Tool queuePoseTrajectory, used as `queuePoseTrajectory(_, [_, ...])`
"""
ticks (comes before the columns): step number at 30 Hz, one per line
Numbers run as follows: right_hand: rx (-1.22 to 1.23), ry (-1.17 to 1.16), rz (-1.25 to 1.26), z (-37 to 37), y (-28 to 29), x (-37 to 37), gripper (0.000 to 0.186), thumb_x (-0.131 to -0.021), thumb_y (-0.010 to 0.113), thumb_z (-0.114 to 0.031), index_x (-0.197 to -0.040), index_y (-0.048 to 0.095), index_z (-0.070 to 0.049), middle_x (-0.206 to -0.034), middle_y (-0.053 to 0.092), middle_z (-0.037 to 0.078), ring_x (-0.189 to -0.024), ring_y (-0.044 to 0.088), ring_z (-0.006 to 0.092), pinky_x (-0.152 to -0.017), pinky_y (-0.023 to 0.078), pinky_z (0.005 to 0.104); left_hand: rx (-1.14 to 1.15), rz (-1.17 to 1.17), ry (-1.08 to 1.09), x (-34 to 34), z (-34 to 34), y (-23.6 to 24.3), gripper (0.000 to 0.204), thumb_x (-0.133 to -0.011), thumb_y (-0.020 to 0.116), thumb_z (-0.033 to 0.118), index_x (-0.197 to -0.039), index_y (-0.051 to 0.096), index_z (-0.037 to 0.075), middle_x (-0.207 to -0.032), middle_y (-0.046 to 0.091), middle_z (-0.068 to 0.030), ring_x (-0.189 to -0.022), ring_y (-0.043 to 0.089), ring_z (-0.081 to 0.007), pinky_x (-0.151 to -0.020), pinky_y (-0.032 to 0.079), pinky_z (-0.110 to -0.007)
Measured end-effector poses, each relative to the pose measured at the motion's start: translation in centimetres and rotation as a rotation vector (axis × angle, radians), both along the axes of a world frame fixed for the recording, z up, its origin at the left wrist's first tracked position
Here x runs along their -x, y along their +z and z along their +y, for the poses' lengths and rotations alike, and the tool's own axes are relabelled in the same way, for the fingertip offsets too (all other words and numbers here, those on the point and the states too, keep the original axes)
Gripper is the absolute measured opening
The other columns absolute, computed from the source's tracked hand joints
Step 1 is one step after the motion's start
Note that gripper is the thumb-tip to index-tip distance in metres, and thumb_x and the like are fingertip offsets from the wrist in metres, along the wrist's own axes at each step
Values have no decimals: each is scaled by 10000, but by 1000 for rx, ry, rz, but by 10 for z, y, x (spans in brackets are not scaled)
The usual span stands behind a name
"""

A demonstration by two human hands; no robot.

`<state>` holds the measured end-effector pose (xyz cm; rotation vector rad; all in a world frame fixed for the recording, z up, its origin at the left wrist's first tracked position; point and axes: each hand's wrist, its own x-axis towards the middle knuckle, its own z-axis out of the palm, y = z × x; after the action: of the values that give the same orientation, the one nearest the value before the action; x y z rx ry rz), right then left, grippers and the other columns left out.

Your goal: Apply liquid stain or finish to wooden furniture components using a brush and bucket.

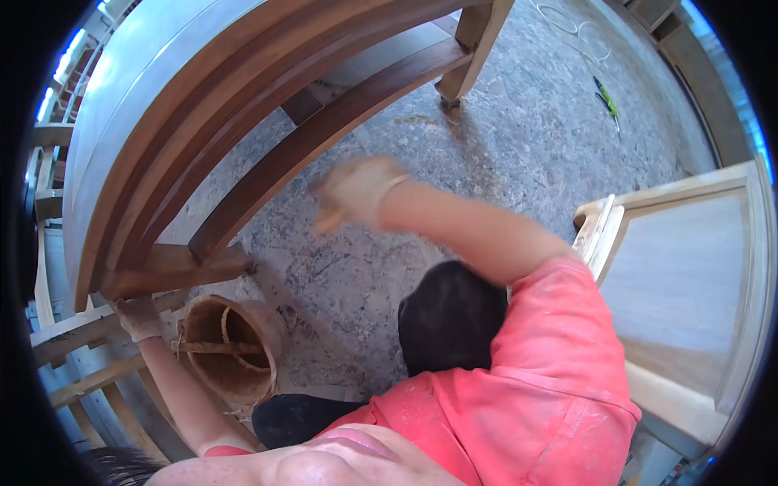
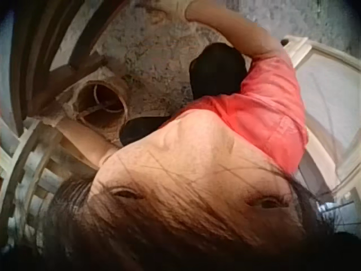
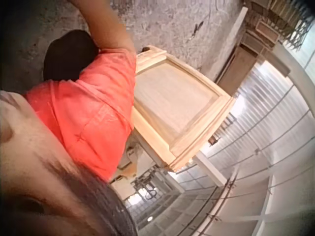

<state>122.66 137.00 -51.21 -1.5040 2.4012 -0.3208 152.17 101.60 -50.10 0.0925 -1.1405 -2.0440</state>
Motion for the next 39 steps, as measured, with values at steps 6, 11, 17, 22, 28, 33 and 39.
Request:
queuePoseTrajectory(6, [-119,-552,1019,111,-56,229,365,-868,547,-282,-1221,527,-194,-976,610,58,-725,621,221,-468,501,374,-500,330,-109,26,2,-11,519,-941,447,422,-1325,496,76,-1246,595,-128,-1123,574,-260,-999,391,-392])
queuePoseTrajectory(11, [-192,-804,466,86,-39,268,212,-894,426,-211,-974,619,-171,-1042,616,98,-816,639,318,-646,509,462,-880,659,-146,25,-3,-12,520,-935,442,422,-1335,497,93,-1264,590,-100,-1141,569,-256,-1013,375,-402])
queuePoseTrajectory(17, [-256,-750,569,103,-63,259,219,-903,442,-201,-1068,586,-196,-1071,612,79,-801,638,277,-586,516,421,-1370,1148,-283,2,-20,-11,523,-927,436,421,-1346,498,114,-1285,584,-66,-1162,563,-252,-1030,356,-414])
queuePoseTrajectory(22, [-327,-730,649,97,-79,275,259,-910,455,-193,-1146,559,-217,-1095,608,63,-788,638,243,-536,522,387,-1801,1539,-404,-3,-30,-20,526,-921,432,420,-1355,499,131,-1303,578,-38,-1179,558,-248,-1044,340,-424])
queuePoseTrajectory(28, [-354,-657,736,113,-89,205,317,-918,468,-185,-1224,533,-237,-1119,604,47,-775,637,209,-487,529,353,-1906,1894,-507,-15,-65,-22,530,-920,429,424,-1366,493,145,-1335,556,-23,-1216,532,-238,-1058,335,-407])
queuePoseTrajectory(33, [92,-485,574,124,-178,202,216,-921,468,-233,-1069,624,-207,-1266,563,38,-1076,597,293,-763,559,454,-1842,1987,-512,-20,-70,-24,522,-926,433,415,-1369,483,143,-1357,535,-26,-1244,506,-228,-1069,338,-383])
queuePoseTrajectory(39, [-17,-766,331,97,-253,301,355,-957,350,-319,-1257,531,-256,-1367,494,58,-1126,553,340,-897,462,497,-1946,2065,-592,-18,-71,-32,495,-938,444,374,-1365,476,126,-1358,530,-32,-1251,493,-223,-1083,335,-380])
